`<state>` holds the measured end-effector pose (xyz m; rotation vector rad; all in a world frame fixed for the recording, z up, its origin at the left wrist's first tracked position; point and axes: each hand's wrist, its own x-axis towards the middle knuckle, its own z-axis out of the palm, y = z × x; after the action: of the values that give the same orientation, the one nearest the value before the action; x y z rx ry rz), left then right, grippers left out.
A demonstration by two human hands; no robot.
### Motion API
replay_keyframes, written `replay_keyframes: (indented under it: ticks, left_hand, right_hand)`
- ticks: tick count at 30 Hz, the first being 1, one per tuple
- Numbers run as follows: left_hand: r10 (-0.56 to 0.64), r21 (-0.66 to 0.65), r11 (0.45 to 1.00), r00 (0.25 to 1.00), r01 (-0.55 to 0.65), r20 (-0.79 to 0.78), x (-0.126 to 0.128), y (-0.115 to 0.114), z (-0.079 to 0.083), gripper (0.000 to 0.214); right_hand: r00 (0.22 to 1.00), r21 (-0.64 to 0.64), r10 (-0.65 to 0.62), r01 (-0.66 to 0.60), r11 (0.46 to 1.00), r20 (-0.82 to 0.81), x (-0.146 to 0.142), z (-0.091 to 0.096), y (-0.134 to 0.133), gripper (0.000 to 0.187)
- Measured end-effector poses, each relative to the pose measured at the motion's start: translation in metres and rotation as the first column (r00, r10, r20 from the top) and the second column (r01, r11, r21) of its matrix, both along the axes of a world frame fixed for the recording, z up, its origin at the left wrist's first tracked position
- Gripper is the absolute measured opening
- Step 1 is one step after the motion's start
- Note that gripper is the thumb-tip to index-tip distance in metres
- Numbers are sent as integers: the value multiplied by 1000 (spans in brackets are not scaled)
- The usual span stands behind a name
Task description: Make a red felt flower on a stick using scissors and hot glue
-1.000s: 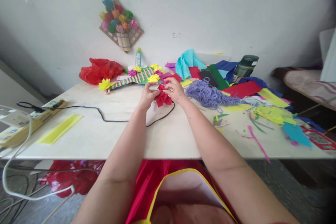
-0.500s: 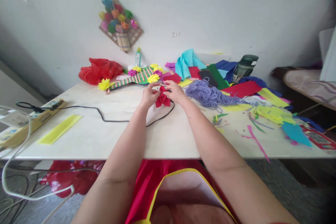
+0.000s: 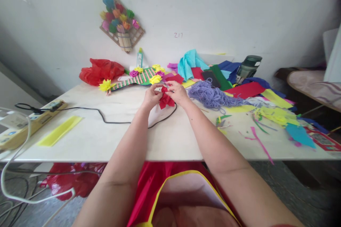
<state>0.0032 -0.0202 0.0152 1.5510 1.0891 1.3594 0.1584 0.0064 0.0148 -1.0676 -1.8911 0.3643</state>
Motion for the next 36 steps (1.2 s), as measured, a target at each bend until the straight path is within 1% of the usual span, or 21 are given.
replay_keyframes:
  ticks: [7, 12, 16, 19, 22, 28, 32, 36]
  left_hand:
    - [-28, -47, 998, 996, 32, 89, -3, 0, -1, 52]
    - [-56, -82, 994, 990, 67, 126, -4, 1, -1, 56]
    - [-71, -117, 989, 988, 87, 134, -4, 0, -2, 52]
    - [-64, -122, 989, 988, 81, 142, -3, 0, -2, 45]
    - [-51, -129, 989, 987, 71, 151, -2, 1, -3, 36]
    - [-18, -191, 980, 982, 55, 188, 1, 0, 1, 23]
    - [-48, -186, 979, 980, 85, 192, 0, 0, 1, 16]
    - [-58, -206, 973, 974, 104, 219, -1, 1, -1, 16]
  right_hand:
    - [993, 8, 111, -111, 994, -47, 3, -2, 2, 17]
    - [972, 14, 223, -222, 975, -78, 6, -5, 2, 17]
    - [952, 33, 282, -280, 960, -121, 8, -10, 7, 20]
    - [949, 21, 285, -284, 958, -133, 8, -13, 12, 18]
    - [956, 18, 260, -260, 966, -136, 8, -14, 14, 17]
    - [961, 19, 232, -232, 973, -153, 7, -12, 11, 19]
    - [964, 26, 218, -216, 976, -150, 7, -12, 11, 20]
    - [964, 26, 223, -221, 975, -144, 7, -12, 12, 23]
